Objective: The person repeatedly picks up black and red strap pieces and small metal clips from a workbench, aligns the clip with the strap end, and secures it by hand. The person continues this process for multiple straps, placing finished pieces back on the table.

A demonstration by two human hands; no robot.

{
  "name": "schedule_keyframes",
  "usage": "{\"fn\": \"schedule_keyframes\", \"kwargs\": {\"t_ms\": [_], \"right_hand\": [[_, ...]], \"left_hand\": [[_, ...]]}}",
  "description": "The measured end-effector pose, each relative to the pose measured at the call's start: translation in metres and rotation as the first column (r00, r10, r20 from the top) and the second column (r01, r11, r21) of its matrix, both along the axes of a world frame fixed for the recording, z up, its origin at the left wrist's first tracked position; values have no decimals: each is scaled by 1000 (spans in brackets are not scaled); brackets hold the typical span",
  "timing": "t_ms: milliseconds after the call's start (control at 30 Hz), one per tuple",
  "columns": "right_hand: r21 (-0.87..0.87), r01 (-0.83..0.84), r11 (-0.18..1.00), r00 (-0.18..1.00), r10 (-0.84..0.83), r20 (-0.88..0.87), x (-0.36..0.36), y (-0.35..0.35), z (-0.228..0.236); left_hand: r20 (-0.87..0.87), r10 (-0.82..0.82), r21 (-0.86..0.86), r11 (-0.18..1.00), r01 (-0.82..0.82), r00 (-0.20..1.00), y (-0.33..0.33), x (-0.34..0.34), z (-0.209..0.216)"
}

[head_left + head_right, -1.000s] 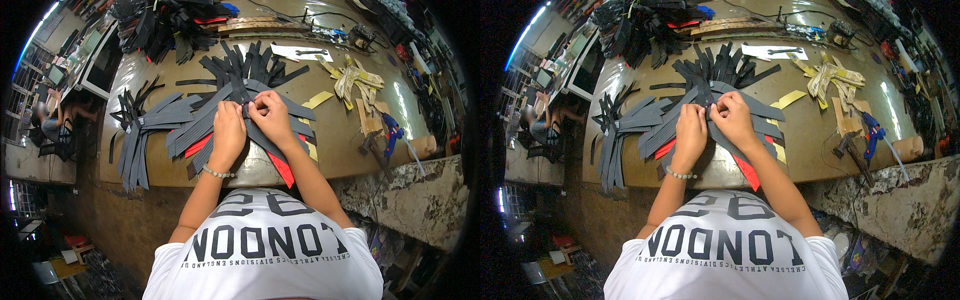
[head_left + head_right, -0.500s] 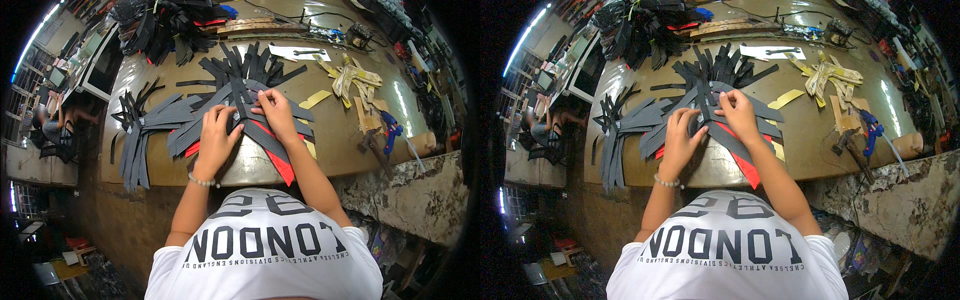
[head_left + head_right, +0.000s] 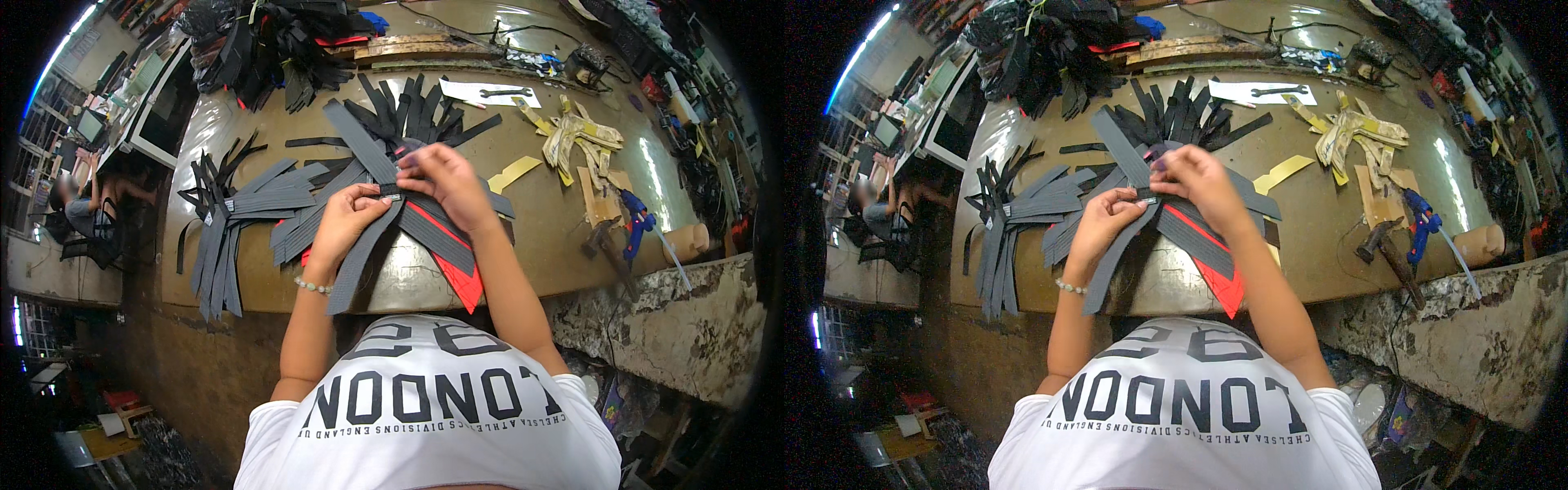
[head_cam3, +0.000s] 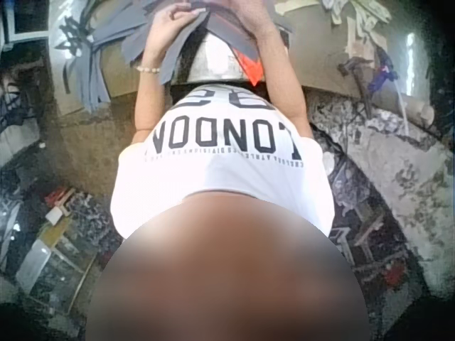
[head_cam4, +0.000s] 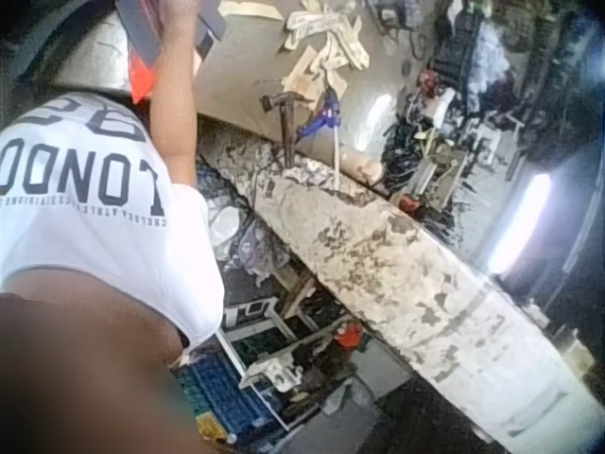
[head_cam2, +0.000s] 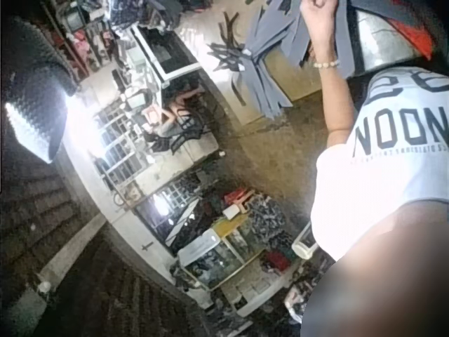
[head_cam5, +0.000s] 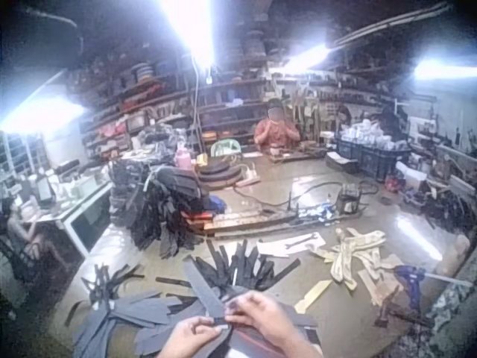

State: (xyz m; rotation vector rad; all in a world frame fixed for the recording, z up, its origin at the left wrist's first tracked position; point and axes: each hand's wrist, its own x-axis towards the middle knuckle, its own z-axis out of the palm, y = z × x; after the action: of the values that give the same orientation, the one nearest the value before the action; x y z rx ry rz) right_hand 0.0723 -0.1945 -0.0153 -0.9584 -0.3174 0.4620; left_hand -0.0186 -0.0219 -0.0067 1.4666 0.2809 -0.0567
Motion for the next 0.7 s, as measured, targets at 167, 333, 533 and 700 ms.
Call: {"fn": "schedule_keyframes", "kwargs": {"t_ms": [167, 333, 533, 700], "right_hand": [[-318, 379, 869, 845, -184, 503, -21, 25, -14], [-279, 382, 881, 820, -184, 543, -22, 22, -15], [-374, 320, 871, 798, -35, 602, -23, 15, -15], [-363, 346, 865, 760, -32, 650, -25, 17, -15]], "left_hand": [[74, 64, 383, 919, -87, 995, -2, 1, -12], [59, 78, 469, 878, -96, 995, 2, 5, -7], [-30, 90, 258, 963, -79, 996, 8, -6, -10], [7, 74, 213, 974, -74, 997, 10, -9, -15]]}}
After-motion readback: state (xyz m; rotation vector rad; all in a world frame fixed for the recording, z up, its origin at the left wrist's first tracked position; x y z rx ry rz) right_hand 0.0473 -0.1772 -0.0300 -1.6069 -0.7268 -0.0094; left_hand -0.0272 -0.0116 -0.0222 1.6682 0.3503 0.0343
